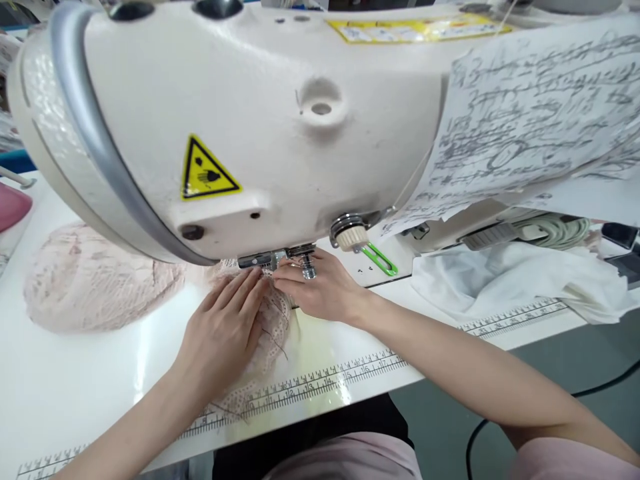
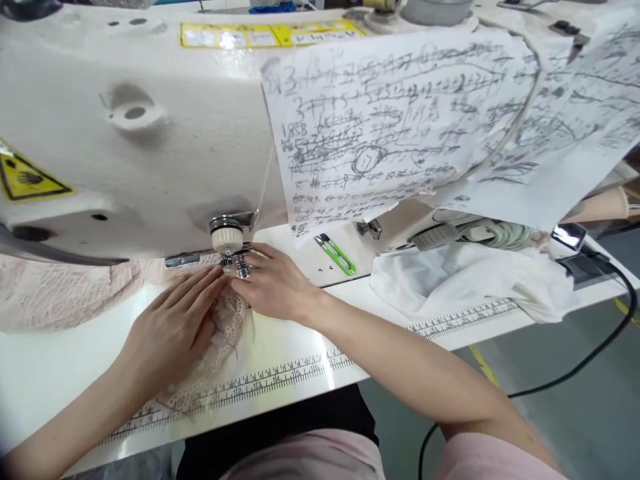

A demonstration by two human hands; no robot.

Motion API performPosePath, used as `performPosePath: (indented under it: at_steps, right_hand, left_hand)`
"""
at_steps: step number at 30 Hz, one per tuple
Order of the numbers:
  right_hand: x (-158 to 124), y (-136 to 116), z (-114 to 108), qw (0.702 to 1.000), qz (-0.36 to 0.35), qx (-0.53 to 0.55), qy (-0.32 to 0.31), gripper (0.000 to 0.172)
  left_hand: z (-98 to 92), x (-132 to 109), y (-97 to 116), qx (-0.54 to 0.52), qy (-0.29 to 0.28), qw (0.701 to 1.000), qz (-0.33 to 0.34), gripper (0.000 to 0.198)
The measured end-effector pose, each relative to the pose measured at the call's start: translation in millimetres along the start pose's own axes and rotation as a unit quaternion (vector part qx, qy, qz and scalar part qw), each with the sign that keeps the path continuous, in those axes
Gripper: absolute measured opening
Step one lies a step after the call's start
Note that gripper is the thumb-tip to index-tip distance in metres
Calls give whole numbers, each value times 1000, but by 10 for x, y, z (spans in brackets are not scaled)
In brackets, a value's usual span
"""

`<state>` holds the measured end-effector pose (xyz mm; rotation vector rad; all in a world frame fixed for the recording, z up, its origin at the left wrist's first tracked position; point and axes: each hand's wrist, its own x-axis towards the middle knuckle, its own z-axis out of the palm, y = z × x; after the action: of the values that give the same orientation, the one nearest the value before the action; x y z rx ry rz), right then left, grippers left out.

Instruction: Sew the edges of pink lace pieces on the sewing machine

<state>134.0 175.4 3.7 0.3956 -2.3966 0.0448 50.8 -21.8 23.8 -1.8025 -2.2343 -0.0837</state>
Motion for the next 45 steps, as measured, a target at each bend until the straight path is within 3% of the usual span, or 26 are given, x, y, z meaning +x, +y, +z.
performPosePath:
  at_steps: [7, 16, 39, 45]
  right_hand:
    - [-15, 17, 64, 999, 24, 16, -16, 26]
    - [-7, 17, 115, 999, 31, 17, -11, 21]
    - [1, 23, 117, 1000, 24, 4, -5, 20]
    - [-2, 14, 108, 1000, 29, -2, 6, 20]
  left_hand:
    - [58, 92, -190, -2, -13, 1000, 4, 45]
    - [95, 109, -255, 6, -16, 1000, -5, 42]
    - [116, 89, -263, 0, -10, 1000, -5, 44]
    - [0, 126, -231, 13, -5, 1000, 4, 45]
